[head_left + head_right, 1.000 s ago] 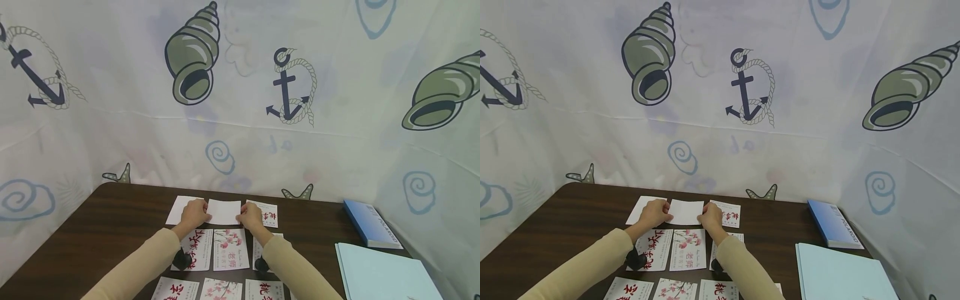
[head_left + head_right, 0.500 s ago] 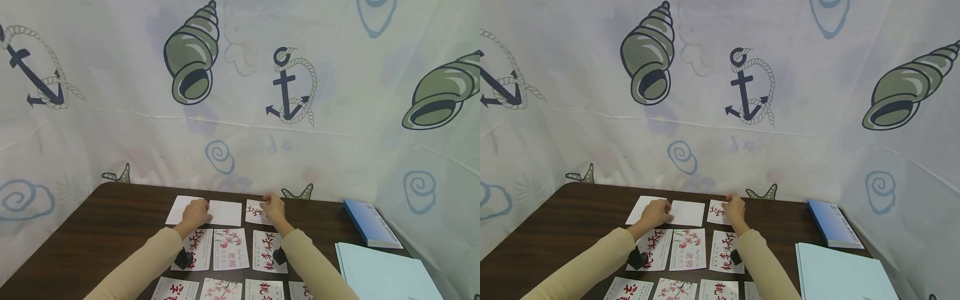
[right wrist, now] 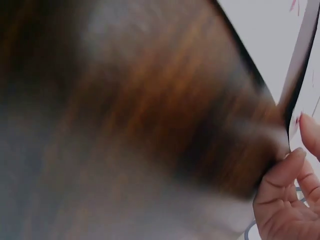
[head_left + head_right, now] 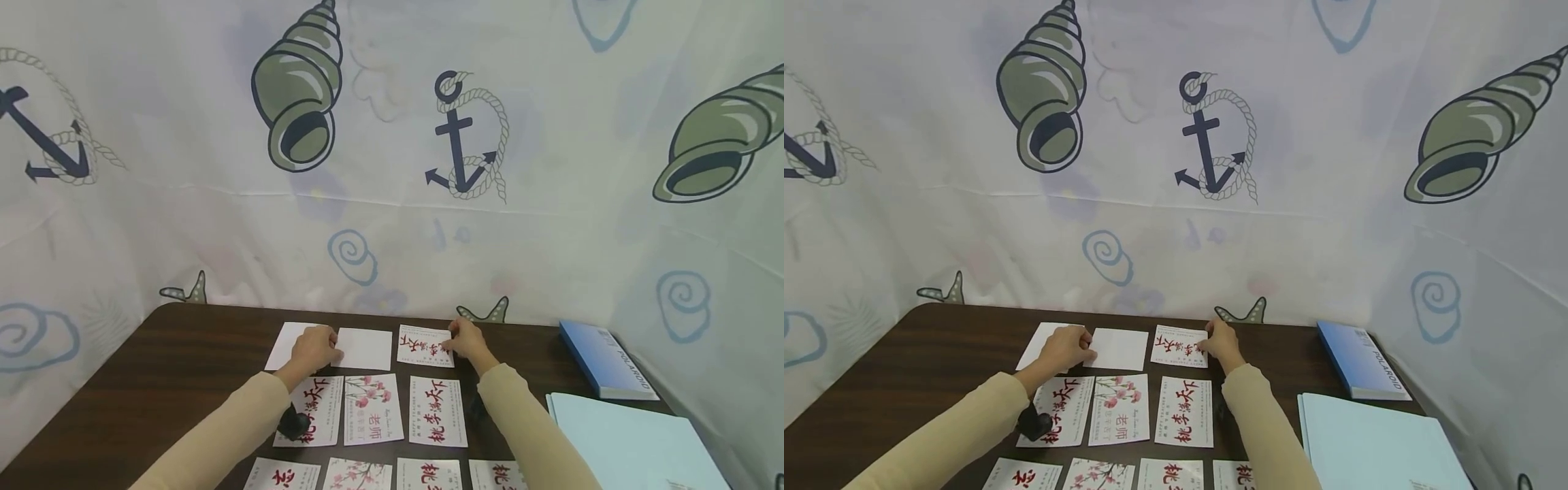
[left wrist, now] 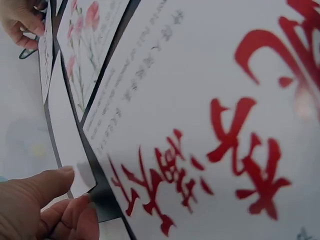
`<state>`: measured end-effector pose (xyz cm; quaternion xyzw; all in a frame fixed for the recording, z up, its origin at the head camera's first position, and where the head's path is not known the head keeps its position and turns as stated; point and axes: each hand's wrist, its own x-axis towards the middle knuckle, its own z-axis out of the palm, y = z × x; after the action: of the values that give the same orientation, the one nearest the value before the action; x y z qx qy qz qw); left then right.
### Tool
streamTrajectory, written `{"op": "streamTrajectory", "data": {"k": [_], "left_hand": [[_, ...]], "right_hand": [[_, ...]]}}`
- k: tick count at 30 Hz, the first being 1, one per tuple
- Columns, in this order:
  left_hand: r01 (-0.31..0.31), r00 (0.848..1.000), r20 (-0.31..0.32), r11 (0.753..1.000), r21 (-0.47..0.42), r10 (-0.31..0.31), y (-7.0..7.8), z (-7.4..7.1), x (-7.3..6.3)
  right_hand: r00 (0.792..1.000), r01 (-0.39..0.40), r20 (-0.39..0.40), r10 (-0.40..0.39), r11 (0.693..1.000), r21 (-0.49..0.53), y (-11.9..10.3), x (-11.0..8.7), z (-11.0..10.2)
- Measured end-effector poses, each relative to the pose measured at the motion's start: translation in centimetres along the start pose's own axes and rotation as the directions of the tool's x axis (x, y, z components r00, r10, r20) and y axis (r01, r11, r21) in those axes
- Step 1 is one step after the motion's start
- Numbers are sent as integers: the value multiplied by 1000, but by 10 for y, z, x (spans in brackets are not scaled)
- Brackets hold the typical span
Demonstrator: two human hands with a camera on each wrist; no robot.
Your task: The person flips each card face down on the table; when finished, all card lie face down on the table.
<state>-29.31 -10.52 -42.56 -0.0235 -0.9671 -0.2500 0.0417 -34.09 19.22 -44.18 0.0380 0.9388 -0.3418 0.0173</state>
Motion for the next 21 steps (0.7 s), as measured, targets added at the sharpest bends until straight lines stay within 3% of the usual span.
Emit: {"op": "streamTrajectory", "data": {"k": [5,11,16,21], "left_hand": [[-51,998,-50,992,-114,46,11,5,10],[-107,994,-28,948,-299,103,41,22,26],[-92,994,13,921,-379,104,65,37,38],[-36,997,46,893,-448,63,76,51,44]], "right_hand": [[1000,-9,4,9,1000,14,5,4,-6],[998,53,-35,-50,996,69,9,1,-11],[994,107,-61,-96,971,212,12,-1,-11],[992,123,-66,-106,930,348,16,-3,-8]]}}
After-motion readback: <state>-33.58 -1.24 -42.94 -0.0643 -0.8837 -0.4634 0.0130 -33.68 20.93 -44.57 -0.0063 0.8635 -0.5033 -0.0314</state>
